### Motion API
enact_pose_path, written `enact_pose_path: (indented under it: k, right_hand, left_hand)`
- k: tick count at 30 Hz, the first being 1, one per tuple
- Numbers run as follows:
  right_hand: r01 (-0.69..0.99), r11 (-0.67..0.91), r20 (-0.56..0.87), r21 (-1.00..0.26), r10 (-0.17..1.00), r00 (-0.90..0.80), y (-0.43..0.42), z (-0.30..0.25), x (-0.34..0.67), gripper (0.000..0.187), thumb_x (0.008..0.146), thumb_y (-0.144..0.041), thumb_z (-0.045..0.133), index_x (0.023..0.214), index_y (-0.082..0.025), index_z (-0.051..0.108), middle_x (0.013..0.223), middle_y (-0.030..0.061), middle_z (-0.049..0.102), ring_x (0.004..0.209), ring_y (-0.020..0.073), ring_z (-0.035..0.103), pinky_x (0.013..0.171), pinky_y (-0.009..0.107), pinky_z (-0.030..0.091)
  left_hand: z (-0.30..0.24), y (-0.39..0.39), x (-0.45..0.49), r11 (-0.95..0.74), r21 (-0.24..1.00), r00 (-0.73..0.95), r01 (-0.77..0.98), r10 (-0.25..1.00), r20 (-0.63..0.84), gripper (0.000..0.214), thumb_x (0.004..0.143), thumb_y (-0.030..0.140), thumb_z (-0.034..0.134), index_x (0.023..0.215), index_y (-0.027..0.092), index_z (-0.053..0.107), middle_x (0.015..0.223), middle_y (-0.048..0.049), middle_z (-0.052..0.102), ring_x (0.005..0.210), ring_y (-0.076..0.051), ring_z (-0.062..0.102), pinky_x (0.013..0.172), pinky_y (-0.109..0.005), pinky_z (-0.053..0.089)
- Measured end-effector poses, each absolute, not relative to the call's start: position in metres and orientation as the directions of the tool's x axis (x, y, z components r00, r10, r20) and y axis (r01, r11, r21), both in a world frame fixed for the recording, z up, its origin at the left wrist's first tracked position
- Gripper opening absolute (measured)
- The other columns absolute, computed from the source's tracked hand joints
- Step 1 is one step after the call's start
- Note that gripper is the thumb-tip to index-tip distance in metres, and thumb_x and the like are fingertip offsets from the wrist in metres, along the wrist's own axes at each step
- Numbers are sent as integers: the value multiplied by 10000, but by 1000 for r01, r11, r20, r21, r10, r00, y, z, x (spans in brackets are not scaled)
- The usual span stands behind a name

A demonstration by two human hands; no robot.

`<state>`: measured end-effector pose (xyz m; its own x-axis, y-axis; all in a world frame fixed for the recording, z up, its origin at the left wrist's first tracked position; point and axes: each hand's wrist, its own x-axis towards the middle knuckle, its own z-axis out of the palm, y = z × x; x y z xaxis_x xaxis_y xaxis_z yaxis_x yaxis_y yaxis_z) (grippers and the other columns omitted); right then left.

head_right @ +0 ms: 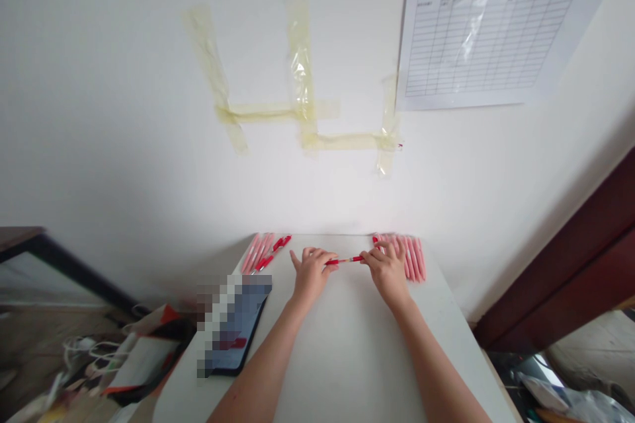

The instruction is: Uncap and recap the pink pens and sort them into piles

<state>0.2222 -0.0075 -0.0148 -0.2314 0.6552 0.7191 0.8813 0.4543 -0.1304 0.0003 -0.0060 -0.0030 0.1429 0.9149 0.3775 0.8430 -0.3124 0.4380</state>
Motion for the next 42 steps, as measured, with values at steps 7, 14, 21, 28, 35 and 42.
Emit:
enact_pose_path:
  k: [7,14,21,28,35,42]
  right_hand:
    - [895,419,721,-152,667,-190,-2,-20,243,205,929,-280,556,1027,-327,730,904,26,740,1057,272,555,1102,607,176]
    - [885,434,693,-168,691,-207,0,-23,244,197,928,-341,558,1027,-347,728,894,25,741,1040,279,556,1084,609,200]
    - [879,453,715,-146,662,-223,-3,-20,239,181,928,-307,568,979,-342,738,879,9,756,1047,271,576,1113,625,121]
    - [886,447,738,-125,639,-218,-7,-16,235,190,938,-285,557,982,-331,736,886,9,765,1065,266,591,1125,637,74]
    - [884,456,754,-103,615,-229,-11,-13,233,247,931,-203,534,996,-344,726,938,-4,764,1084,251,594,1138,653,27]
    - [901,428,784,-68,581,-217,-11,-10,237,186,932,-284,574,1028,-339,723,953,3,755,1103,263,581,1146,652,50]
  left_hand:
    - [-2,-3,-2,-291,444,115,847,917,382,119,833,337,685,944,357,723,1004,8,725,1134,-243,502,1115,-725,-95]
    - [-5,-2,0,-338,461,138,820,900,413,93,839,326,681,897,371,738,947,38,740,1087,-208,530,1136,-683,-111]
    - [-6,1,-5,-318,448,150,836,917,370,233,874,211,603,909,386,752,898,30,745,1051,-203,532,1149,-667,-110]
    - [-6,1,-5,-330,436,168,837,914,370,301,874,134,559,917,365,748,912,25,744,1032,-198,541,1140,-680,-117]
    - [-5,2,-8,-334,450,179,828,918,353,220,899,222,570,862,343,751,855,26,747,1011,-197,548,1141,-684,-84]
    - [-4,-3,-5,-342,470,176,814,916,362,175,910,294,576,883,327,746,907,12,747,1051,-200,554,1133,-700,-76]
